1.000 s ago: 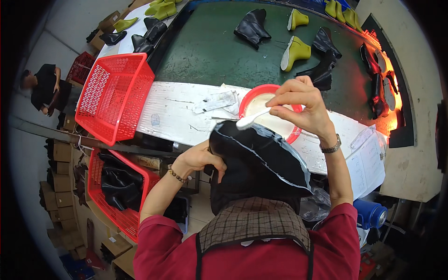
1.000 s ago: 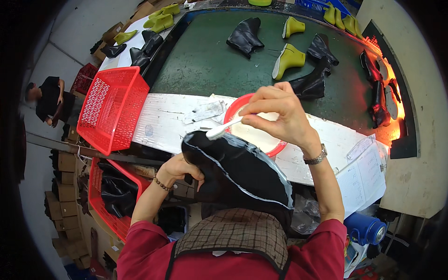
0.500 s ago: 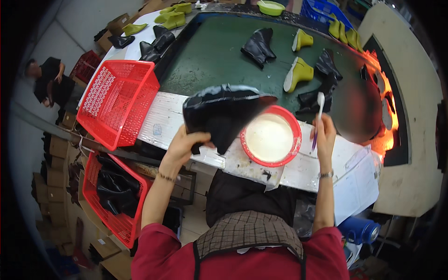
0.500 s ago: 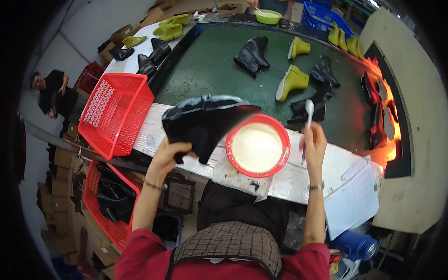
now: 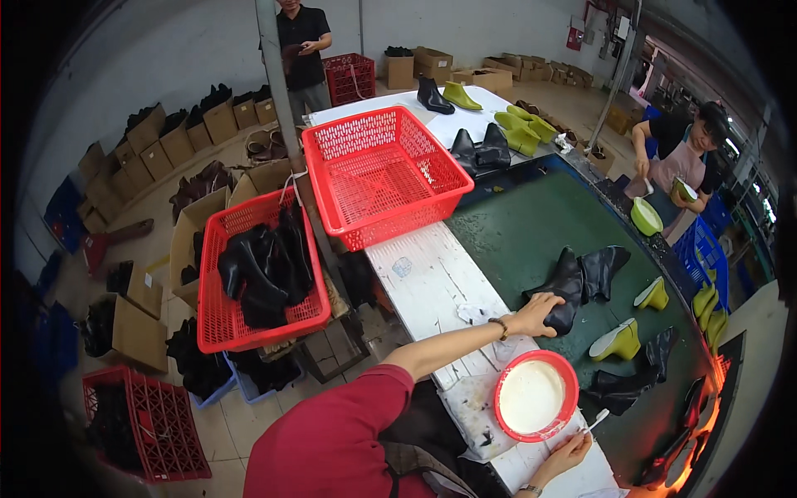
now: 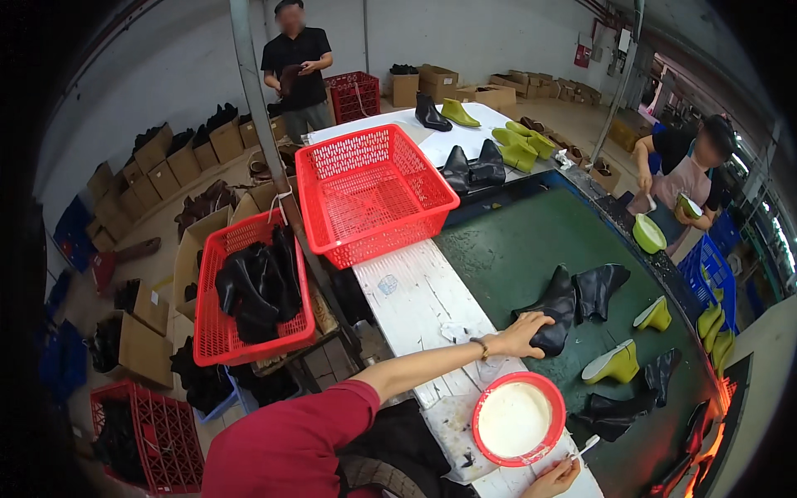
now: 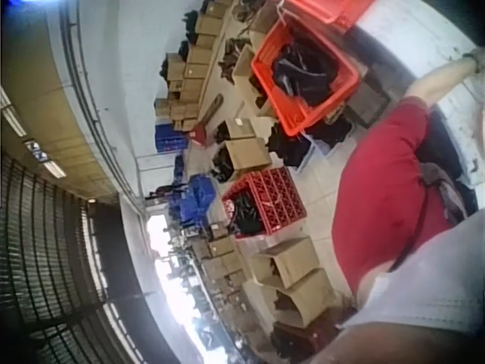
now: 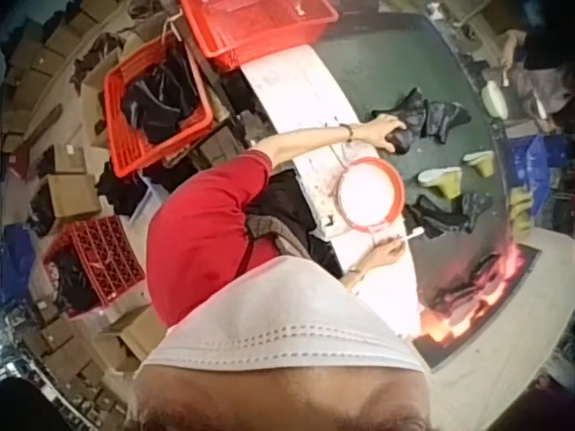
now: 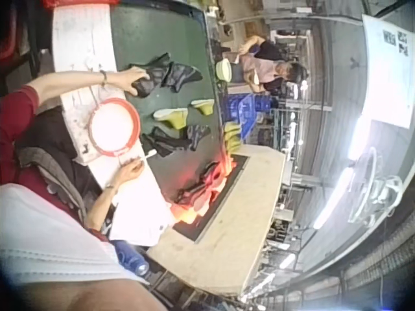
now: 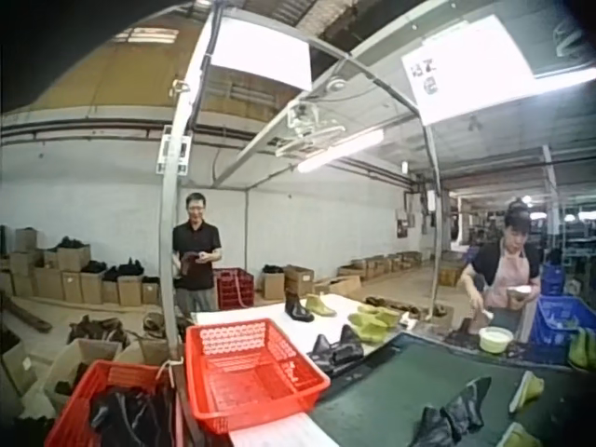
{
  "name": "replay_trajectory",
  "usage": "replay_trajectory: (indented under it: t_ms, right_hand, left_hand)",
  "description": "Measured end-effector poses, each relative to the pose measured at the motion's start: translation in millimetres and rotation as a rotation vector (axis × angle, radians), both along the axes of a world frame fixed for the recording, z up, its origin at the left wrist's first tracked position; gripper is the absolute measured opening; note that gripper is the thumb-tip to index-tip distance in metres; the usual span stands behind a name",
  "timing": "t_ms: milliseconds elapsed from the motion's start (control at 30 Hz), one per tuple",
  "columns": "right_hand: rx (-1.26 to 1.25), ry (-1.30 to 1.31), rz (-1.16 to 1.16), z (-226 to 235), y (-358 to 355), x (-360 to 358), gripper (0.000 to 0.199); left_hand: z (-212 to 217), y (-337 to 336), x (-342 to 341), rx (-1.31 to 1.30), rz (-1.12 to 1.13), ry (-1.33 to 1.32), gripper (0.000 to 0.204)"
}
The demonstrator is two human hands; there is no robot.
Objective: The person applies a white adhesive substance to the edges of black boot uppers using a small brush. They dip the brush into a red bowl of adhesive and carefully coat the seams of the boot parts, then place the treated items into a red basket. The process is repeated for multiple boot units.
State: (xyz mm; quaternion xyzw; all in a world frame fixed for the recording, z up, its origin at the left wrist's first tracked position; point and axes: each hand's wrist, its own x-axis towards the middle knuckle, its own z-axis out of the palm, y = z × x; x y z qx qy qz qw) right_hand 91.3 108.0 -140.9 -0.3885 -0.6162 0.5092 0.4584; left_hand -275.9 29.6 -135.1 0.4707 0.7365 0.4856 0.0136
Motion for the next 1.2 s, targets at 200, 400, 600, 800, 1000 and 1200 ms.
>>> replay_trajectory:
  t_ms: [200, 400, 600, 800, 1000, 1200]
  right_hand:
    - [0.017, -0.024, -0.039, 5.9, -11.1, 3.0, 0.027]
    - [0.006, -0.087, -0.080, 28.5, -25.9, 2.1, 0.032]
    - [-0.024, -0.035, -0.016, 0.0, -10.2, -3.3, 0.027]
    - [0.002, -0.021, -0.039, -5.9, -2.3, 4.3, 0.027]
    - [-0.006, 0.001, -0.031, -2.0, -6.5, -1.1, 0.028]
    - [-0.058, 0.015, -0.047, 4.0, -9.8, 3.0, 0.028]
  left_hand:
    - [89.8, -143.0, 15.7, 0.158, 0.107, 0.044, 0.040]
    - [166.8, -383.9, 20.1, 0.361, 1.281, 0.421, 0.021]
    - [10.4, -617.5, 15.5, -0.772, 1.592, -0.457, 0.115]
    - [28.7, -566.5, -8.8, -1.048, 1.354, -0.718, 0.135]
    - [14.8, -600.8, -4.8, -1.163, 1.388, -0.473, 0.056]
    - [61.3, -629.5, 43.3, -0.445, 1.798, -0.055, 0.039]
